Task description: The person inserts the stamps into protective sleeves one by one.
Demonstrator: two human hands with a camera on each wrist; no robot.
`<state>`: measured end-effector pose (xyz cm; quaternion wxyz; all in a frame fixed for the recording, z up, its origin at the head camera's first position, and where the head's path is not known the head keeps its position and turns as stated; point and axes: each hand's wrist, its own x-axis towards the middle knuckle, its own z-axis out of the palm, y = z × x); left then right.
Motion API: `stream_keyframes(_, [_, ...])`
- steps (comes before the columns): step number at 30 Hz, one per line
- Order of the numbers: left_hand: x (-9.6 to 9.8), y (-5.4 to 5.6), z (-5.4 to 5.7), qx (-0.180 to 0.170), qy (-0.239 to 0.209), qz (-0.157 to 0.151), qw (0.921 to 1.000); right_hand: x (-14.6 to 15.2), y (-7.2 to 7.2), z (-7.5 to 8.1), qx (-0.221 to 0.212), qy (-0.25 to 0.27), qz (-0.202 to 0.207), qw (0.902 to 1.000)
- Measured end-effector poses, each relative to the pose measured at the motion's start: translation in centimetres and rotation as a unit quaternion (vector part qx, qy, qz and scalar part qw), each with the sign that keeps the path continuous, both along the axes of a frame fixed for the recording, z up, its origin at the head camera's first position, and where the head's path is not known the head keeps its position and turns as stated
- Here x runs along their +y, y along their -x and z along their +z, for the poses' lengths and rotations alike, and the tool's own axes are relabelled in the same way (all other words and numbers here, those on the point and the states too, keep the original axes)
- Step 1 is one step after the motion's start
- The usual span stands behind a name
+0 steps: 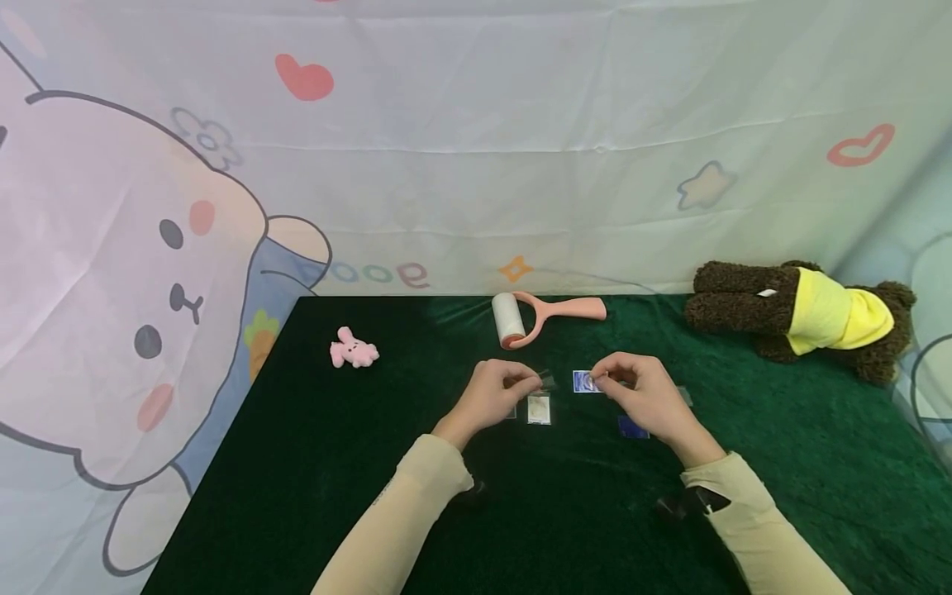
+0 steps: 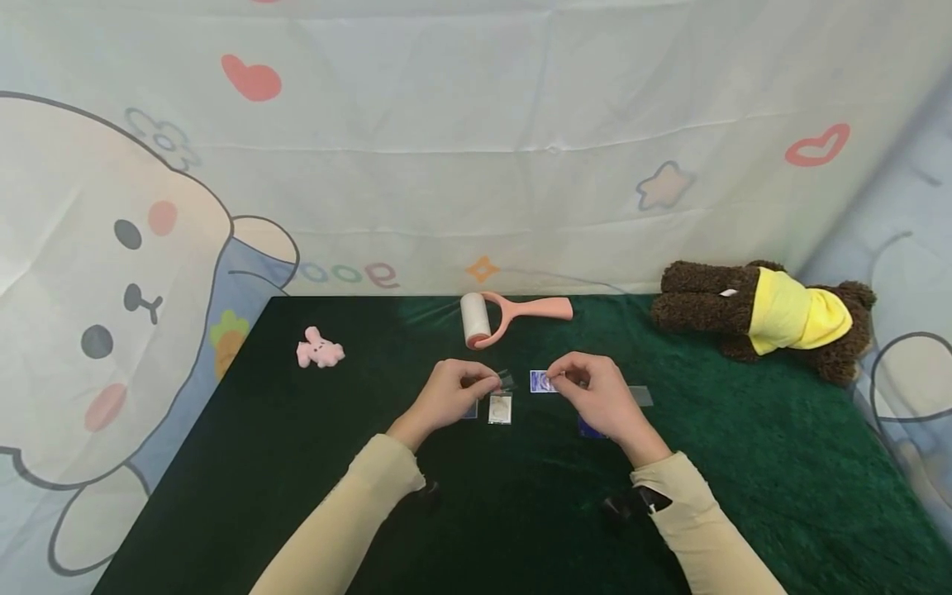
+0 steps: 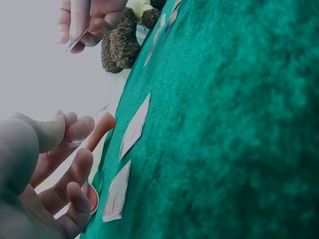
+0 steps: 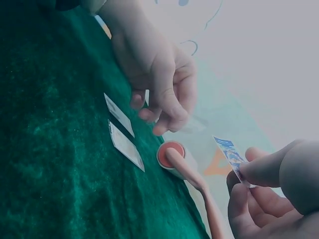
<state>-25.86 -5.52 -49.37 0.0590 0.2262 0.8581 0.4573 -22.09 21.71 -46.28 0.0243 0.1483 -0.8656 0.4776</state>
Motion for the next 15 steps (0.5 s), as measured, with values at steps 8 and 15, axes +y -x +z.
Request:
stream_keyframes(8, [0.03,-0.05,0.06,0.011,0.001,0.007,0.9999,-0.33,0.17,0.06,-0.004,0.005,-0.003,1.0])
stream_keyframes(15, [0.17,-0.14,0.17,0.007,-0.005,0.007,0.9999,-0.59,0.11,0.13,-0.012,0.006,-0.016,0.9998])
